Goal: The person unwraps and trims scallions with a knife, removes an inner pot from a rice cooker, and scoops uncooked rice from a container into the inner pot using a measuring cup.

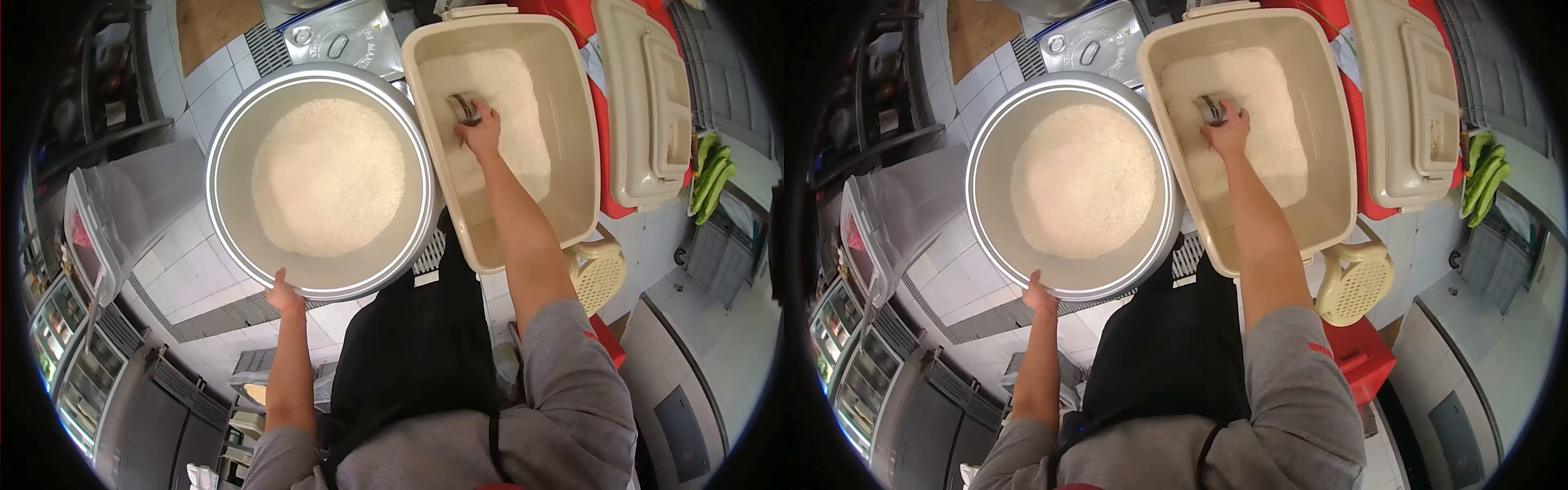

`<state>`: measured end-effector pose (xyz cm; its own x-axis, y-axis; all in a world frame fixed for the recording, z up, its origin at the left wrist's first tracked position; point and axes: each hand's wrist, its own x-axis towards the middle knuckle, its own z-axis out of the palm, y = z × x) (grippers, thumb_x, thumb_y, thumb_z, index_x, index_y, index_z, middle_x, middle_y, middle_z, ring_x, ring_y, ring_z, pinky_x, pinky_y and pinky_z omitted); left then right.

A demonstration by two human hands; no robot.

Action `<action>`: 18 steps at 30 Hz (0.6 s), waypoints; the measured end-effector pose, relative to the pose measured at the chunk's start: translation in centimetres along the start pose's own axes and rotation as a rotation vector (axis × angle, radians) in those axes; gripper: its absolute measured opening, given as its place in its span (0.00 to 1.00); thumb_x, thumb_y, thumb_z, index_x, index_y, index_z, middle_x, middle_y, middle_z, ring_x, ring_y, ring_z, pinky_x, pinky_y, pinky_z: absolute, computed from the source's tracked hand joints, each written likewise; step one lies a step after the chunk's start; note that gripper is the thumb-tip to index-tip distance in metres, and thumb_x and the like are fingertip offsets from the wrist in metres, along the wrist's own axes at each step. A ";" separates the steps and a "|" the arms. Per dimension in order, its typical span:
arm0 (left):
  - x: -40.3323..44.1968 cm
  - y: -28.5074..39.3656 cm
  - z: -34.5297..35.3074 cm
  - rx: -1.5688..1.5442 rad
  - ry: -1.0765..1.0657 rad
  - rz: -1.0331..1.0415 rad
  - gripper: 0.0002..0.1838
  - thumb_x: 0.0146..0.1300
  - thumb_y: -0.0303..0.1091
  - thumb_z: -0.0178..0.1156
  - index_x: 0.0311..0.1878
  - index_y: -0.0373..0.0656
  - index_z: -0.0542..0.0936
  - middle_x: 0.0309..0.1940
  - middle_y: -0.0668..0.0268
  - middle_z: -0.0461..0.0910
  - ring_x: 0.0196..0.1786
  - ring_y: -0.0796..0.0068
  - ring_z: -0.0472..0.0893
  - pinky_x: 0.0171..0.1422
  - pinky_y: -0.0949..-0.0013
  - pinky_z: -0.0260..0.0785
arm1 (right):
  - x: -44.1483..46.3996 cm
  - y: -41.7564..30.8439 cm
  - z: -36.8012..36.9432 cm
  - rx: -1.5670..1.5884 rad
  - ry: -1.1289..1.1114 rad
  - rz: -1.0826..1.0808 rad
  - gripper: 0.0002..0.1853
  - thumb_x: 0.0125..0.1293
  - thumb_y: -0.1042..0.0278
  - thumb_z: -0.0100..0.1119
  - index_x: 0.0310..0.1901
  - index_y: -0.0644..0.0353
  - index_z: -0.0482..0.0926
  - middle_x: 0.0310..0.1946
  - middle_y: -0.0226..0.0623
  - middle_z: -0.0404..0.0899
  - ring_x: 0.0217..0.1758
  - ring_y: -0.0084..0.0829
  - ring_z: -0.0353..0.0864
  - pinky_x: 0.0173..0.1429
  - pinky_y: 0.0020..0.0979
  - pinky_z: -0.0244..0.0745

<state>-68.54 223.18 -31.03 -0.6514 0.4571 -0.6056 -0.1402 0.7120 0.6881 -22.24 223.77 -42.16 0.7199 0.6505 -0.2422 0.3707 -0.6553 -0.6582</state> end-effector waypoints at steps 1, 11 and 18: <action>-0.2 0.1 0.2 0.026 0.037 -0.009 0.19 0.50 0.21 0.56 0.47 0.30 0.70 0.42 0.57 0.74 0.42 0.61 0.76 0.43 0.61 0.72 | 0.0 -0.1 -1.2 -0.004 0.005 -0.008 0.36 0.39 0.73 0.64 0.57 0.47 0.67 0.54 0.51 0.61 0.54 0.48 0.63 0.57 0.49 0.63; -1.5 1.2 0.7 0.048 0.044 -0.018 0.18 0.50 0.21 0.56 0.47 0.30 0.70 0.42 0.56 0.75 0.40 0.61 0.77 0.42 0.62 0.72 | -6.2 -3.5 -11.0 1.378 -0.157 0.446 0.36 0.44 0.76 0.42 0.62 0.61 0.58 0.57 0.42 0.63 0.59 0.41 0.66 0.57 0.43 0.69; -0.1 0.1 0.0 -0.019 -0.010 0.028 0.18 0.49 0.21 0.56 0.46 0.30 0.71 0.41 0.56 0.75 0.41 0.61 0.77 0.43 0.61 0.71 | -13.1 -15.2 -12.3 0.988 -0.089 -0.041 0.37 0.44 0.79 0.53 0.61 0.61 0.60 0.59 0.43 0.59 0.60 0.43 0.62 0.62 0.36 0.63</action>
<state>-68.50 223.20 -30.93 -0.6477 0.4820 -0.5900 -0.1366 0.6884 0.7123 -30.06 220.51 -20.19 0.6557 0.7185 -0.2321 -0.2909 -0.0432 -0.9558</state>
